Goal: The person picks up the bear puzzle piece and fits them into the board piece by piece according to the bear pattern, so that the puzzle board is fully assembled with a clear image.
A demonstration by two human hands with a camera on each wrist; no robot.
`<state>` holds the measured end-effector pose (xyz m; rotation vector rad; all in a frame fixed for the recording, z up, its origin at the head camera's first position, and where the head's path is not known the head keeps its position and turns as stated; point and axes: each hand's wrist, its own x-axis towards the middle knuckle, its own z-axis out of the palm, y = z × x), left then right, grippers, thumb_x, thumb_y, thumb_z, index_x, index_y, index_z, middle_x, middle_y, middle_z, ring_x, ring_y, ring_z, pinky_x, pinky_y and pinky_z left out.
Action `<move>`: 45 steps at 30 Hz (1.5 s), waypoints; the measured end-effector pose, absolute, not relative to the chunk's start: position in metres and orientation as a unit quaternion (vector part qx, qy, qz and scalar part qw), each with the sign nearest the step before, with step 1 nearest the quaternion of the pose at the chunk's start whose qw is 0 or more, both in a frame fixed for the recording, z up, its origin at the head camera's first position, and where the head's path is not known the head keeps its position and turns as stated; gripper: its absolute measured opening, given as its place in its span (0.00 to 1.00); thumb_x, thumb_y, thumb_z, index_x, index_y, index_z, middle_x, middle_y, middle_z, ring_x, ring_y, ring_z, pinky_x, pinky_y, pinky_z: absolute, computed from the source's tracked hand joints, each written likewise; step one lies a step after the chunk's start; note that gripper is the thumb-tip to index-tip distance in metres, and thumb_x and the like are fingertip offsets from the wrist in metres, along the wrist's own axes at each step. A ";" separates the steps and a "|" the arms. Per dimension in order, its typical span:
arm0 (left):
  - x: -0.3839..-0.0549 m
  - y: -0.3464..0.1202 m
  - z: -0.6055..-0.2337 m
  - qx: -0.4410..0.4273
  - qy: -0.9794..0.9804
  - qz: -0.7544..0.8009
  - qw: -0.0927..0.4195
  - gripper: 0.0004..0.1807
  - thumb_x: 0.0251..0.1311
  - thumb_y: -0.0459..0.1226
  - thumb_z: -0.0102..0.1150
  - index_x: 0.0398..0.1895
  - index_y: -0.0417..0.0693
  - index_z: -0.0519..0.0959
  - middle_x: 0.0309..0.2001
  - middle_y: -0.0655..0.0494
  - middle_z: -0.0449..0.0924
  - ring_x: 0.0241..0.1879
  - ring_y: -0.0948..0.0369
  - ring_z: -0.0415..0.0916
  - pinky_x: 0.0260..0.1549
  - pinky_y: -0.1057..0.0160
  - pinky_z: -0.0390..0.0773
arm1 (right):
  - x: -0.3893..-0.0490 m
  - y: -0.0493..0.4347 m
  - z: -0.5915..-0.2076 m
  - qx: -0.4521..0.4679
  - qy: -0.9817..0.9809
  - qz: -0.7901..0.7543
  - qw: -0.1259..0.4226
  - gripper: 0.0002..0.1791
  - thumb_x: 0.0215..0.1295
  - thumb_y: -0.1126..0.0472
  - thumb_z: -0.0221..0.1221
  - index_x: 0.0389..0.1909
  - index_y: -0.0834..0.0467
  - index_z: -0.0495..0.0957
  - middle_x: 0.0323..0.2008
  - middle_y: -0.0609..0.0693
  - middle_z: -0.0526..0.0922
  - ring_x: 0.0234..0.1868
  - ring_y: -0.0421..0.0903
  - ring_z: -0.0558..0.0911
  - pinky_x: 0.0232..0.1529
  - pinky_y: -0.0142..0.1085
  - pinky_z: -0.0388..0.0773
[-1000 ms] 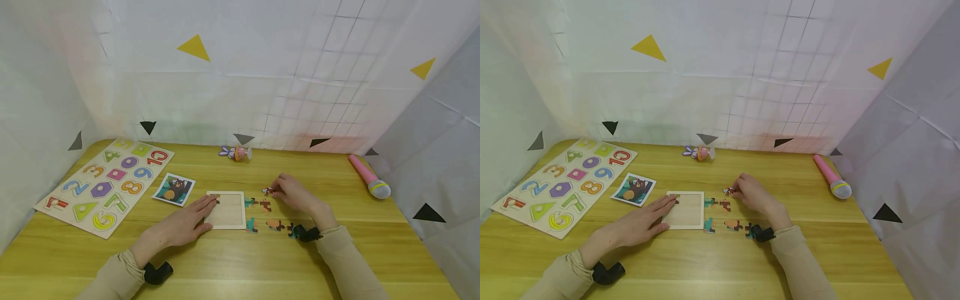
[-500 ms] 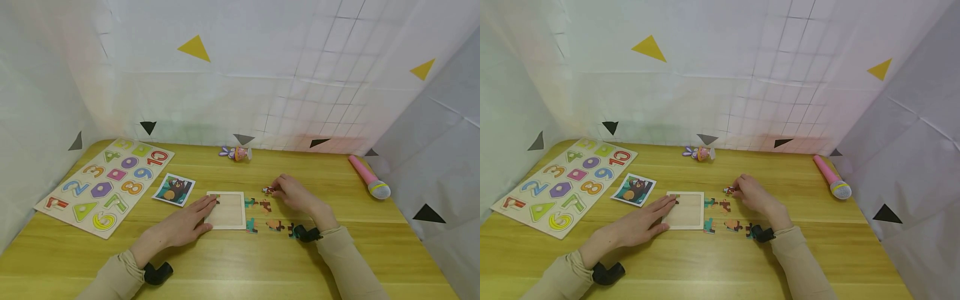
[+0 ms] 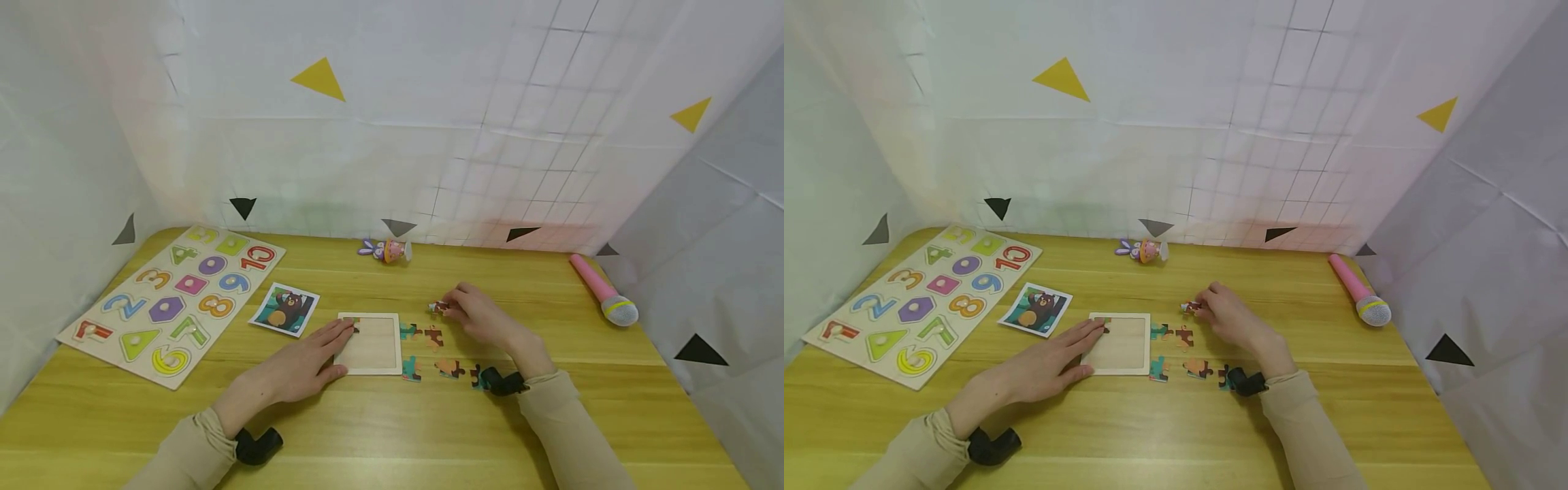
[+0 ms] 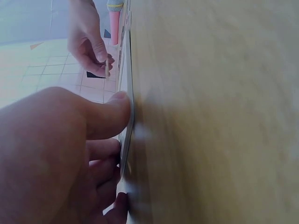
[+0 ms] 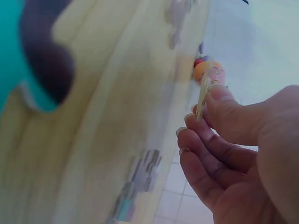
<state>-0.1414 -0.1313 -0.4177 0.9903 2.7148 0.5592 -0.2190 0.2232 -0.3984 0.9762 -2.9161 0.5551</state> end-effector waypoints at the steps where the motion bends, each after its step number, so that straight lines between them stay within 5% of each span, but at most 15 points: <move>1: -0.141 -0.131 -0.418 0.335 0.918 0.189 0.098 0.37 0.76 0.48 0.48 0.80 0.43 0.51 0.80 0.48 0.48 0.79 0.49 0.45 0.73 0.47 0.57 | -0.219 0.222 -0.398 0.316 -0.932 0.177 0.014 0.10 0.70 0.68 0.58 0.48 0.68 0.80 0.41 0.55 0.78 0.38 0.46 0.76 0.42 0.43 0.78; 20: -0.141 -0.131 -0.415 0.334 0.920 0.185 0.092 0.37 0.75 0.48 0.50 0.79 0.42 0.54 0.80 0.48 0.48 0.78 0.48 0.47 0.72 0.46 0.60 | -0.205 0.150 -0.384 0.374 -0.913 0.162 0.006 0.11 0.73 0.64 0.57 0.50 0.64 0.80 0.42 0.52 0.77 0.38 0.45 0.75 0.42 0.38 0.78; 32: -0.141 -0.131 -0.414 0.333 0.920 0.187 0.086 0.37 0.74 0.49 0.51 0.78 0.42 0.55 0.80 0.48 0.50 0.78 0.48 0.49 0.70 0.46 0.63 | -0.203 0.115 -0.391 0.377 -0.916 0.131 -0.027 0.10 0.74 0.66 0.55 0.52 0.62 0.79 0.44 0.54 0.76 0.46 0.51 0.76 0.51 0.43 0.77; 45: -0.141 -0.131 -0.414 0.330 0.920 0.189 0.090 0.36 0.74 0.49 0.51 0.78 0.42 0.55 0.80 0.49 0.50 0.78 0.48 0.49 0.70 0.46 0.62 | -0.202 0.109 -0.398 0.396 -0.905 0.153 -0.021 0.11 0.72 0.65 0.58 0.52 0.62 0.80 0.42 0.53 0.75 0.40 0.47 0.74 0.44 0.40 0.76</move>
